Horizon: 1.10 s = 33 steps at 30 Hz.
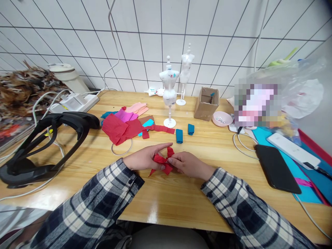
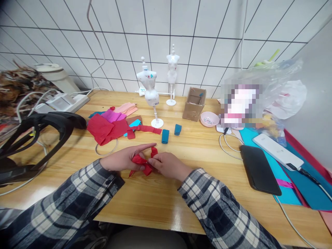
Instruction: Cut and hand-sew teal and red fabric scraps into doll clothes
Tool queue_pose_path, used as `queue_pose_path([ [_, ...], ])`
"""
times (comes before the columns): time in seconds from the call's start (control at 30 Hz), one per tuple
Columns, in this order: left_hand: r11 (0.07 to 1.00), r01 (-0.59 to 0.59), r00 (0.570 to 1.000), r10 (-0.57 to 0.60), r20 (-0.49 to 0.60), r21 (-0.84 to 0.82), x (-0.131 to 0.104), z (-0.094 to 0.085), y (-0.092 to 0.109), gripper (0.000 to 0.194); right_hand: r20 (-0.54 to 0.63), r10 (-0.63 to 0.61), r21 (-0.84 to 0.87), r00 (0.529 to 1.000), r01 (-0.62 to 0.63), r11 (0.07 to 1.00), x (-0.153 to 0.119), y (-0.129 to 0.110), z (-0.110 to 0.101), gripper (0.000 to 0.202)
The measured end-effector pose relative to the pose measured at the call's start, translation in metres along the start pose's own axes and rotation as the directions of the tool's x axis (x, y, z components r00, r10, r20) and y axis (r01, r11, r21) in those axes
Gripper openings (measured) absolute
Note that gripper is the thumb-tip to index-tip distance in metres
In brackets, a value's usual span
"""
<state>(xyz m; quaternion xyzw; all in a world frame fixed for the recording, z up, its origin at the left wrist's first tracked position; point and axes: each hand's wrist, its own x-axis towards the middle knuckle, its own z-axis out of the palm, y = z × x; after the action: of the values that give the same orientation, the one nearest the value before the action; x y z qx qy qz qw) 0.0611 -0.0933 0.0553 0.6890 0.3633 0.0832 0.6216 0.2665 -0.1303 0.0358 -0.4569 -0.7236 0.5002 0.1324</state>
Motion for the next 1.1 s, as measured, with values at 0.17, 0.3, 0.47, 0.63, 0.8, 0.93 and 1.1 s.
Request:
queue_pose_path([
  [0.17, 1.0, -0.002, 1.0, 0.001, -0.018, -0.014, 0.001, 0.0, -0.003, 0.089, -0.018, 0.006, 0.036, 1.0, -0.006, 0.999, 0.0, 0.001, 0.0, 0.042],
  [0.3, 0.991, -0.029, 0.979, 0.002, -0.203, -0.133, 0.005, 0.003, -0.006, 0.071, -0.138, 0.011, 0.147, 0.99, 0.01, 0.989, -0.001, 0.003, 0.001, 0.046],
  [0.47, 0.988, -0.074, 0.952, 0.029, -0.304, -0.139, 0.008, 0.008, -0.005, 0.061, -0.327, -0.002, 0.108, 0.945, 0.039, 0.993, 0.0, 0.003, 0.003, 0.023],
  [0.63, 0.942, -0.197, 0.893, 0.058, -0.447, -0.271, 0.011, 0.005, -0.011, 0.032, -0.224, -0.005, 0.586, 0.975, 0.139, 0.798, -0.007, 0.004, -0.008, 0.03],
  [0.8, 0.783, -0.27, 0.857, -0.069, -0.51, -0.56, 0.013, -0.001, -0.019, 0.024, -0.325, 0.099, 0.387, 0.941, 0.036, 0.921, -0.004, 0.017, -0.016, 0.022],
  [0.93, 0.701, -0.261, 0.872, -0.124, -0.474, -0.664, 0.012, 0.001, -0.015, 0.025, -0.517, 0.029, -0.065, 0.856, -0.074, 0.995, 0.001, 0.021, -0.014, 0.018],
  [1.1, 0.744, -0.224, 0.895, -0.099, -0.435, -0.629, 0.01, 0.005, -0.011, 0.024, -0.66, 0.01, -0.039, 0.751, -0.048, 0.998, -0.006, 0.011, -0.018, 0.031],
])
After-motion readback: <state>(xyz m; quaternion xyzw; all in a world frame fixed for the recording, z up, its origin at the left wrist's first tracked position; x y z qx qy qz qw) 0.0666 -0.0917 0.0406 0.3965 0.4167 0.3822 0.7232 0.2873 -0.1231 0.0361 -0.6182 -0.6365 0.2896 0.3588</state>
